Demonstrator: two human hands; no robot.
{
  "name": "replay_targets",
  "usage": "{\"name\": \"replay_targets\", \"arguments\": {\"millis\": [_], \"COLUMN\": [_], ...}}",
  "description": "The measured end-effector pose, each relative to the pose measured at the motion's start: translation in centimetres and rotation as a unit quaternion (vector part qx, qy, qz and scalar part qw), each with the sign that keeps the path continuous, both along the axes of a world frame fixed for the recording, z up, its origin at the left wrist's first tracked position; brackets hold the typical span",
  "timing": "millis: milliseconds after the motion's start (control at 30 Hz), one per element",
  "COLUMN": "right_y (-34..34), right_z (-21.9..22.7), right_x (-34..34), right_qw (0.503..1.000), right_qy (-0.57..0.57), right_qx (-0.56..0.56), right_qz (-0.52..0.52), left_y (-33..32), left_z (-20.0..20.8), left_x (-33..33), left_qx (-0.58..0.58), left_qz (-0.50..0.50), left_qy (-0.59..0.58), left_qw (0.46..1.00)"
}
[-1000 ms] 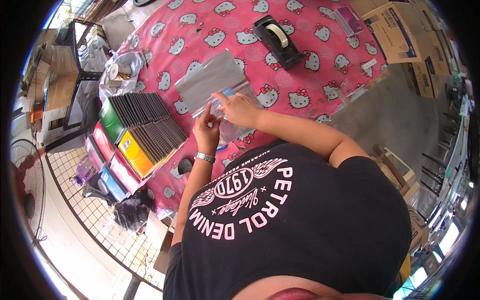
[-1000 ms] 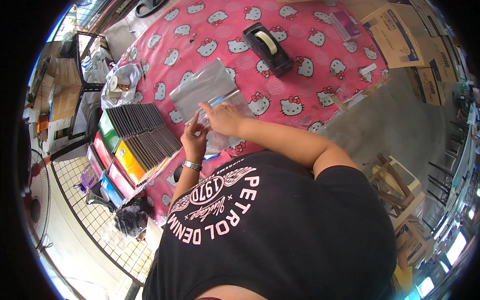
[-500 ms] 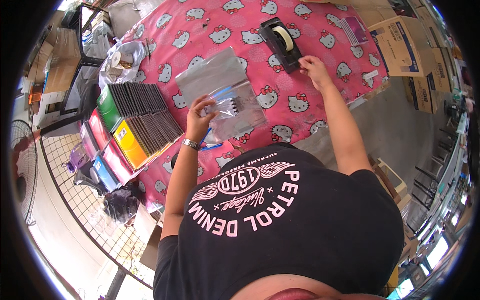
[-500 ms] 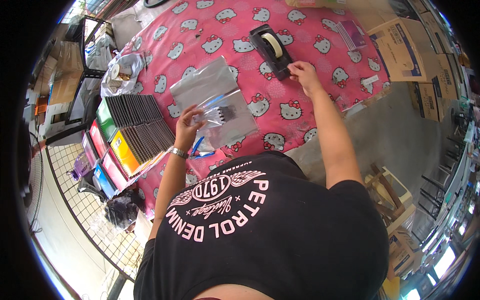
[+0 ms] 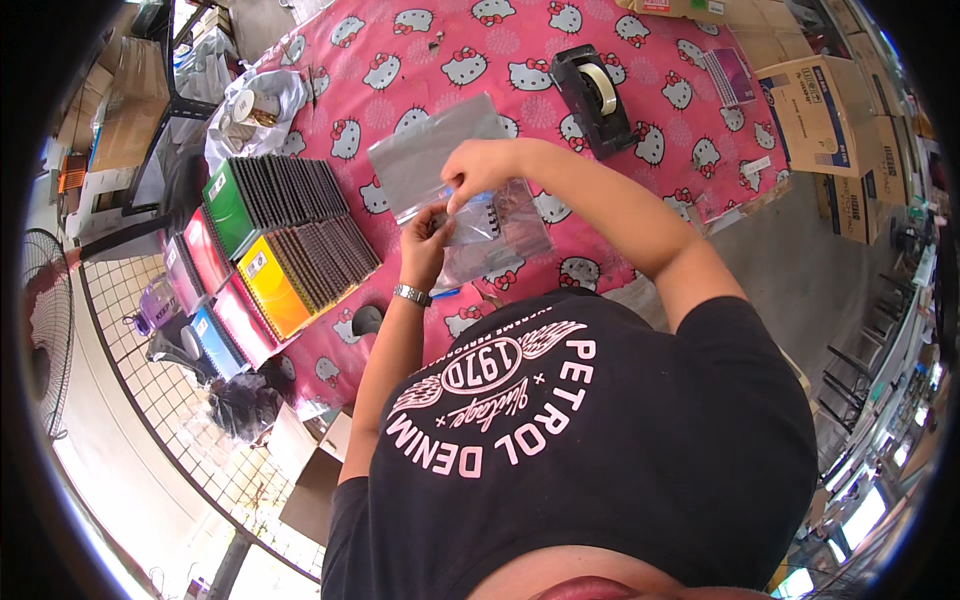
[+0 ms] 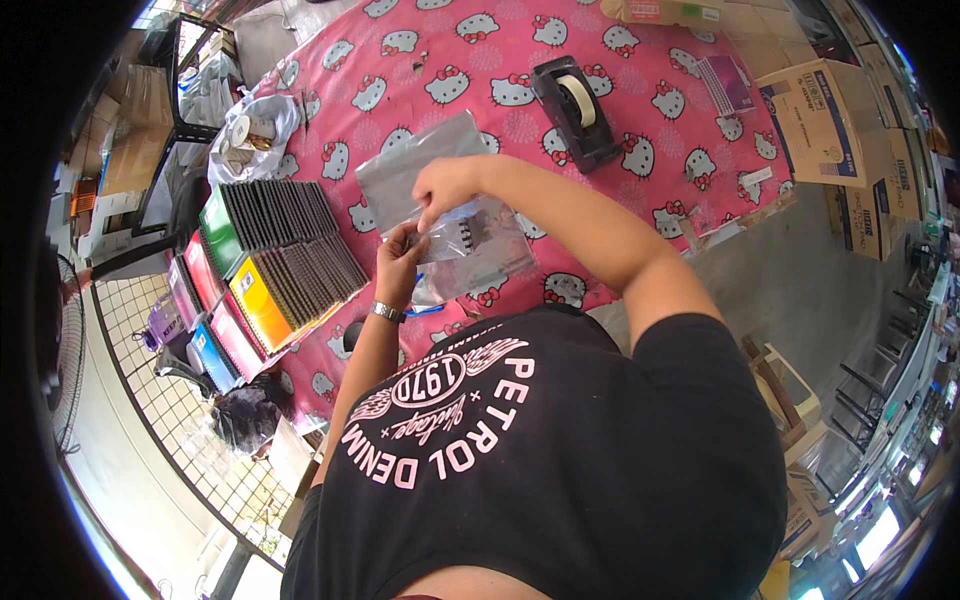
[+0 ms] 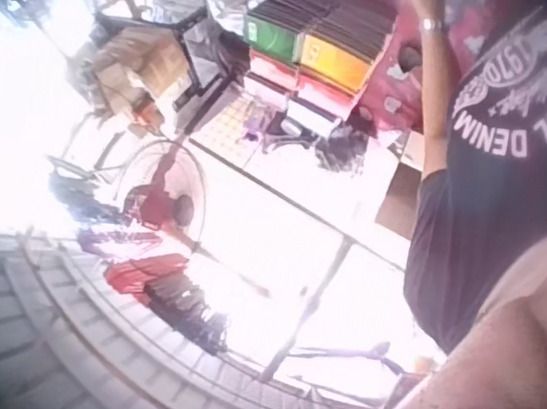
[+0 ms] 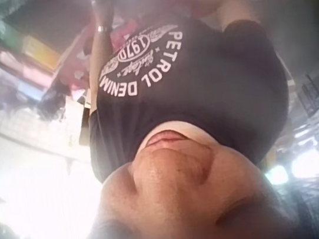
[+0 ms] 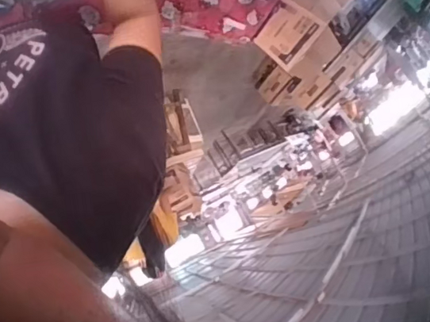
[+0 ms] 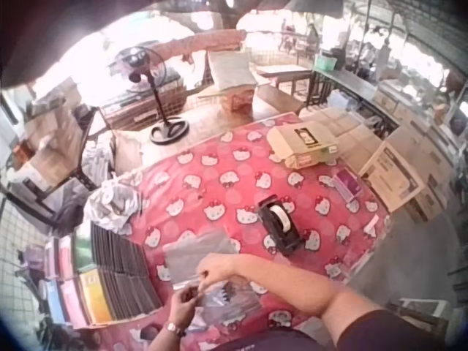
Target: The person packages notebooks into plastic bags by hand and places them into a cardboard box.
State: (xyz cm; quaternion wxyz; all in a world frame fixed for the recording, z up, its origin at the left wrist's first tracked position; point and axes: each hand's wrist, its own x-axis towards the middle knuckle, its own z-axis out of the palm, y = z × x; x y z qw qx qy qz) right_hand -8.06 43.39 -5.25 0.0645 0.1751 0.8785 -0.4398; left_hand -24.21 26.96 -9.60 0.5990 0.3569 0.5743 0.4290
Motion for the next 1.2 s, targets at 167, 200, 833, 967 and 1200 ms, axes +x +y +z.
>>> {"name": "replay_targets", "arguments": {"millis": [167, 200, 833, 967, 1200], "right_y": [2.3, 2.0, 1.1, 9.2, 16.8], "right_z": [-3.4, -6.2, 5.6, 3.2, -2.1], "right_x": [-3.1, -2.3, 22.8, 37.9, 54.2], "right_qw": [0.972, 0.971, 0.690, 0.616, 0.720], "right_qy": [-0.219, -0.230, 0.306, 0.080, -0.080], "right_qx": [-0.052, -0.046, 0.043, 0.336, 0.144], "right_qz": [0.061, 0.046, -0.654, -0.708, -0.674], "left_y": [-0.3, -0.7, 4.2, 1.8, -1.3], "left_z": [1.4, 0.5, 8.8, 5.9, 3.9], "left_x": [0.6, 0.4, 4.9, 5.2, 3.2], "left_qx": [0.046, 0.072, 0.121, 0.029, -0.030], "left_qz": [0.024, 0.009, -0.018, -0.032, -0.036], "left_qy": [-0.027, 0.033, 0.079, 0.122, 0.220], "left_qw": [0.998, 0.997, 0.989, 0.992, 0.974]}}
